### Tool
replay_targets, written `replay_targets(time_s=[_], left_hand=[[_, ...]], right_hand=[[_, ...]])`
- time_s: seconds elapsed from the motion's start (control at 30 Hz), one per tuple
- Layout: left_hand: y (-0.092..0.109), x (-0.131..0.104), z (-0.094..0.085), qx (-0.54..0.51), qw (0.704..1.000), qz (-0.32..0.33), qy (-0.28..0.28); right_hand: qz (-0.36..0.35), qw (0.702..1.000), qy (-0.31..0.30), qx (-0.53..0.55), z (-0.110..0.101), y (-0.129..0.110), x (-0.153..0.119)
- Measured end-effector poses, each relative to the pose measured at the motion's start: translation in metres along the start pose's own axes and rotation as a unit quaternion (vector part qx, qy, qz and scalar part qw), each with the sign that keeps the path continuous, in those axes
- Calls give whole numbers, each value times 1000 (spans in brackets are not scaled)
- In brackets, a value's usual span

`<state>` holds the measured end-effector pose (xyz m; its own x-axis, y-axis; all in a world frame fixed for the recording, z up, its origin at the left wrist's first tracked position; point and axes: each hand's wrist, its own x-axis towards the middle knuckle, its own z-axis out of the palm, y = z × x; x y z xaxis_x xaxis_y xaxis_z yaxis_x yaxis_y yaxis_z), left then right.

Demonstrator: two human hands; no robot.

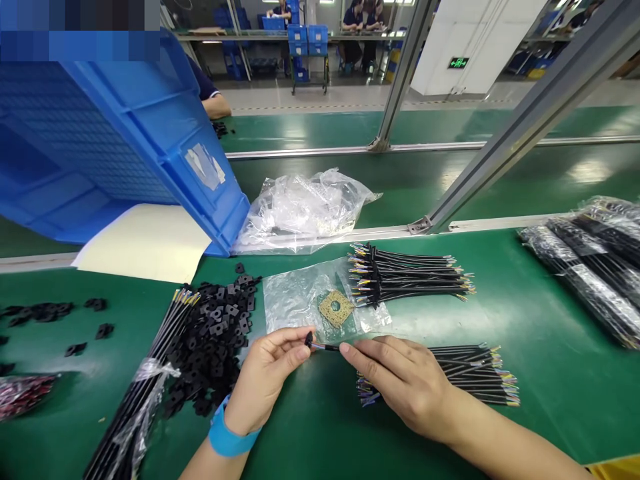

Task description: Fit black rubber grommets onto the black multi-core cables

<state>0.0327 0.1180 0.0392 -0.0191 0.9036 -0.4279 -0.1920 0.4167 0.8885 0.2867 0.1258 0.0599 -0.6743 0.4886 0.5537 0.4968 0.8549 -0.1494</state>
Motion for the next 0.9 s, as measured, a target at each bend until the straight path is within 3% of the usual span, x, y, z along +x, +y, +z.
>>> replay_targets(time_s=[0.13,0.4,0.53,0.67,0.9], left_hand=[[1,-2,-1,55,998,31,-17],[-4,-6,7,66,993,63,-72],[-4,-11,11,99,979,167,-68],[-1,-16,14,133,946,287,-73],[-3,-14,14,169,880,434,-92]], right_hand=[[19,1000,13,15,2,-1,0],[-28,999,32,-4,-3,-6,7],[-13,998,45,45,-1,-9,7],[43,991,75,104,6,-13,9],[89,975,31,203,4,-13,14]])
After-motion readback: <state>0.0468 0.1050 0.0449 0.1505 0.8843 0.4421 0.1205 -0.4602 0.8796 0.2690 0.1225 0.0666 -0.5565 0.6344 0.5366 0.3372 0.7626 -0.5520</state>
